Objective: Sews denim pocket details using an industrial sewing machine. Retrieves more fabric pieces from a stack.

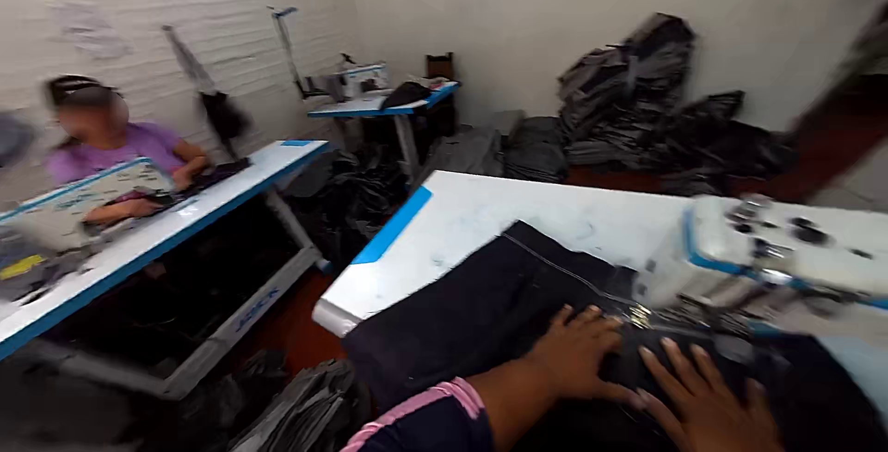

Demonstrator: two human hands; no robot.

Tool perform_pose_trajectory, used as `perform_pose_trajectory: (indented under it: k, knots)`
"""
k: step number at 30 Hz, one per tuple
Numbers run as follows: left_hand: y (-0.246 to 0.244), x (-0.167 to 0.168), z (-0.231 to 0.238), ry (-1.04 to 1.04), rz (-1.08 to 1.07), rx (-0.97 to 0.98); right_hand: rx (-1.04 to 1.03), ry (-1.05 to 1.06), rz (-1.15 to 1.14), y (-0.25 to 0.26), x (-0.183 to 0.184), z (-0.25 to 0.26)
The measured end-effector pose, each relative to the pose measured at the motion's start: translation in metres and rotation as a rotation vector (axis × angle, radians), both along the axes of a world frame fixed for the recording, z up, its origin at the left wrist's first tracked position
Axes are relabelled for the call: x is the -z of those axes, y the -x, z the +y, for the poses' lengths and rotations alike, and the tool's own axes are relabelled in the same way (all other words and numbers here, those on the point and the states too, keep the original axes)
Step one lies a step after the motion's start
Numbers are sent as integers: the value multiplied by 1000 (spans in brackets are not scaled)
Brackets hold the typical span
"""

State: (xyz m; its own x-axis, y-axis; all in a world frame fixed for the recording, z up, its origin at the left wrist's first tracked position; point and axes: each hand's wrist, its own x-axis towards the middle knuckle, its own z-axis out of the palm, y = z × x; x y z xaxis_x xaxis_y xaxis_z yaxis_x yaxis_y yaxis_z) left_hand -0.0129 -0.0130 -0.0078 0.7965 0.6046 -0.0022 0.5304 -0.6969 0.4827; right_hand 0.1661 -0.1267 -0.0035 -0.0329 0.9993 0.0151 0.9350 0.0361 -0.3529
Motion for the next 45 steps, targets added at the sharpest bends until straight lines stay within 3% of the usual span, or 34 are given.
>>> perform_pose_trajectory:
  k: [5, 8, 11, 21, 29, 33, 37, 45]
  knots:
    - [-21, -5, 6, 96, 199, -19, 115, 297, -15, -11, -7, 15]
    - [-31, -3, 2, 87, 230, -31, 62, 180, -23, -20, 8, 18]
    - [-22, 5, 4, 87, 128, -11, 33, 141, -47, -16, 25, 11]
    - [-24, 7, 13, 58, 100, 89, 169, 275, -92, -1, 18, 3]
    - [-23, 6, 13, 42, 79, 90, 167, 259, -99, -1, 19, 5]
    - [-23, 3, -11, 87, 145, 25, 112, 337, -81, -7, 9, -9]
    - [-18, -4, -10, 146, 215, -19, 94, 329, -77, -5, 9, -17]
    - [-28, 11, 18, 33, 84, -10, 96, 232, -85, -17, 14, 3]
